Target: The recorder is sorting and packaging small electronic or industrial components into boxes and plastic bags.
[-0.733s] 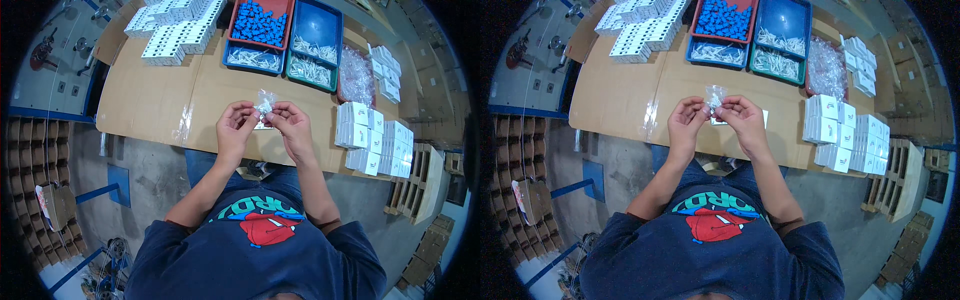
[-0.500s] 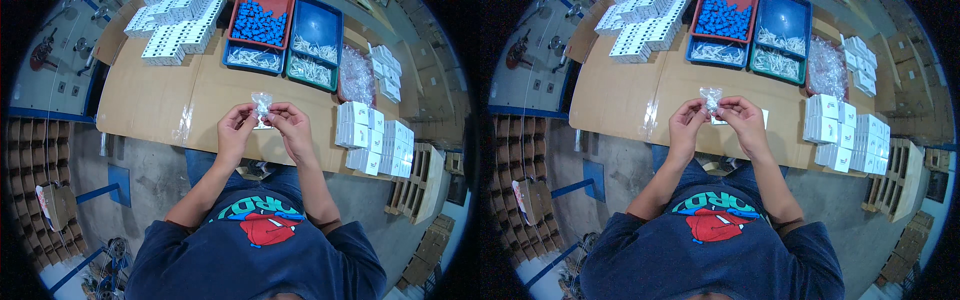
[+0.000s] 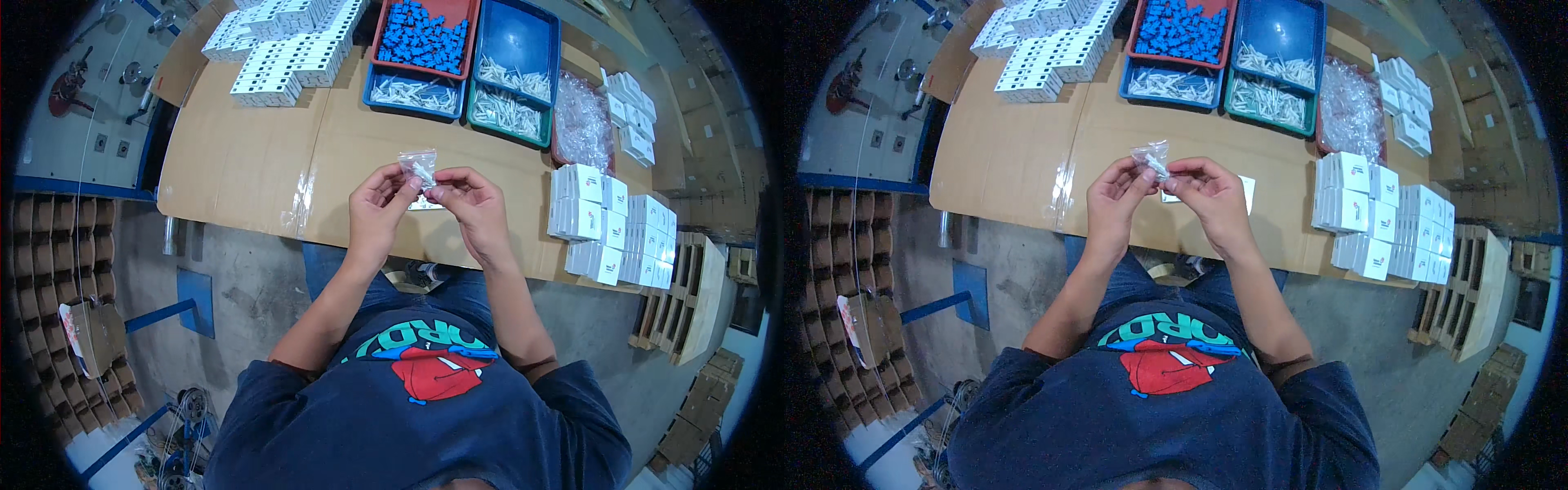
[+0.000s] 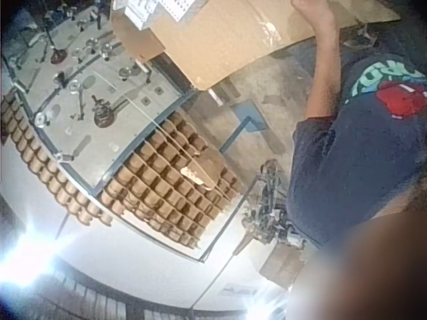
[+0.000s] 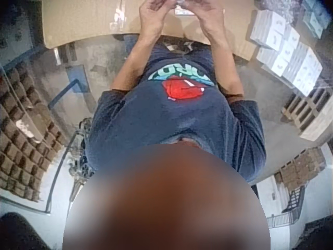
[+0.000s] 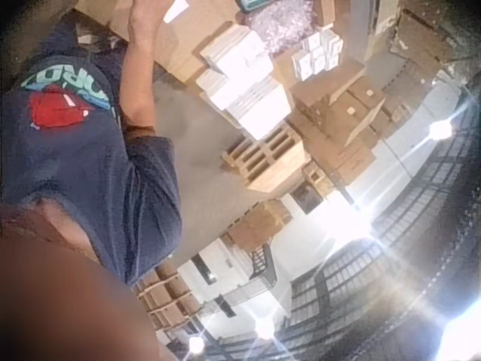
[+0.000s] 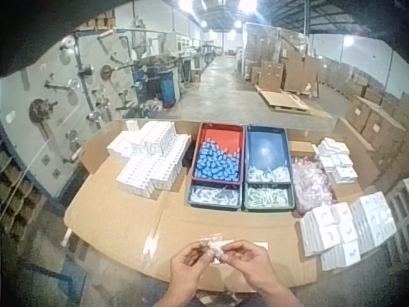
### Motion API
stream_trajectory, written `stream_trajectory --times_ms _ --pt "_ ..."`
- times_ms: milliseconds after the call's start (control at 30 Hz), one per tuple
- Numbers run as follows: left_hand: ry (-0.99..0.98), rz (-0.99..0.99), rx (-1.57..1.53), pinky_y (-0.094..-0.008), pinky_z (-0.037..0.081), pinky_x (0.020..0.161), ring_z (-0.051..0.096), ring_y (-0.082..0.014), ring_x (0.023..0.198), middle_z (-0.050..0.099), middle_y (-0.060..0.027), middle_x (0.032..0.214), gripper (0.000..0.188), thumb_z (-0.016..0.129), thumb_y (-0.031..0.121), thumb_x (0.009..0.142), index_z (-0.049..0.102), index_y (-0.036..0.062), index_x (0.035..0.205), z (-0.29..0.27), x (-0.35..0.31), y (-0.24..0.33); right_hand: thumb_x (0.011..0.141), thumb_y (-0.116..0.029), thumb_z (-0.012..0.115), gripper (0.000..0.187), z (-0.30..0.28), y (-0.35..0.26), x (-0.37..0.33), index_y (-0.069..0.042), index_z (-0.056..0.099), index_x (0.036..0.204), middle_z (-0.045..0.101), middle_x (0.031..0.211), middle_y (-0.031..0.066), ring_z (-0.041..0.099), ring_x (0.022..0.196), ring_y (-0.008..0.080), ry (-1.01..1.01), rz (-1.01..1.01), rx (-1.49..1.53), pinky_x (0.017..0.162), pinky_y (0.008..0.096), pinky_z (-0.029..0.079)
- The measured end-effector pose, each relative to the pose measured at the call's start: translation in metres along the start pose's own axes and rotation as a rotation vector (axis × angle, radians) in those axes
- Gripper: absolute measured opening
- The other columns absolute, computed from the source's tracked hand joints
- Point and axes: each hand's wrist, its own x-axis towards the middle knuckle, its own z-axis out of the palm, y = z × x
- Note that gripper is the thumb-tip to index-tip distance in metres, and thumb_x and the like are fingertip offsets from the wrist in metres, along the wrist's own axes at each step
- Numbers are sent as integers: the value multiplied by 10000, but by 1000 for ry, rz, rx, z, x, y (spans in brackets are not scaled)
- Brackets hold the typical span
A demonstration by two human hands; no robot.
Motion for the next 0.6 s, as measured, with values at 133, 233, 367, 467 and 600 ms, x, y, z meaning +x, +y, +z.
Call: stream_trajectory --times_ms 133,233,367,467,600 --pt "-24 0 30 -286 557 830 673 -148 917 685 -100 1065 258 662 73 946 624 -44 1173 -2 0 -1 907 20 658 179 1 0 1 45 629 1082 682 990 118 680 896 176 65 -3 9 826 302 555" --pt "-7 -24 14 -288 558 827 679 -155 894 688 -106 1050 258 658 81 951 629 -48 1172 -3 0 0 913 -7 675 161 -1 2 2 43 641 1063 696 960 106 691 859 163 80 -28 25 801 300 579" --pt "-22 -14 25 -288 560 825 679 -156 890 685 -94 1019 232 651 59 949 633 -41 1157 -1 -1 0 929 -15 655 138 -1 4 2 33 631 1057 681 943 99 678 846 167 102 2 14 785 294 556" --pt "-29 13 24 -288 563 821 676 -152 890 681 -88 1007 220 650 47 947 632 -32 1151 -3 0 -4 933 -21 655 133 1 6 2 32 633 1053 682 935 96 677 834 163 109 15 2 782 294 556" --pt "-42 44 48 -291 566 813 669 -149 895 675 -89 1013 247 655 43 941 612 -20 1176 -3 1 -3 933 -34 663 125 2 9 1 29 644 1039 685 916 85 675 823 149 116 -4 10 770 286 561"
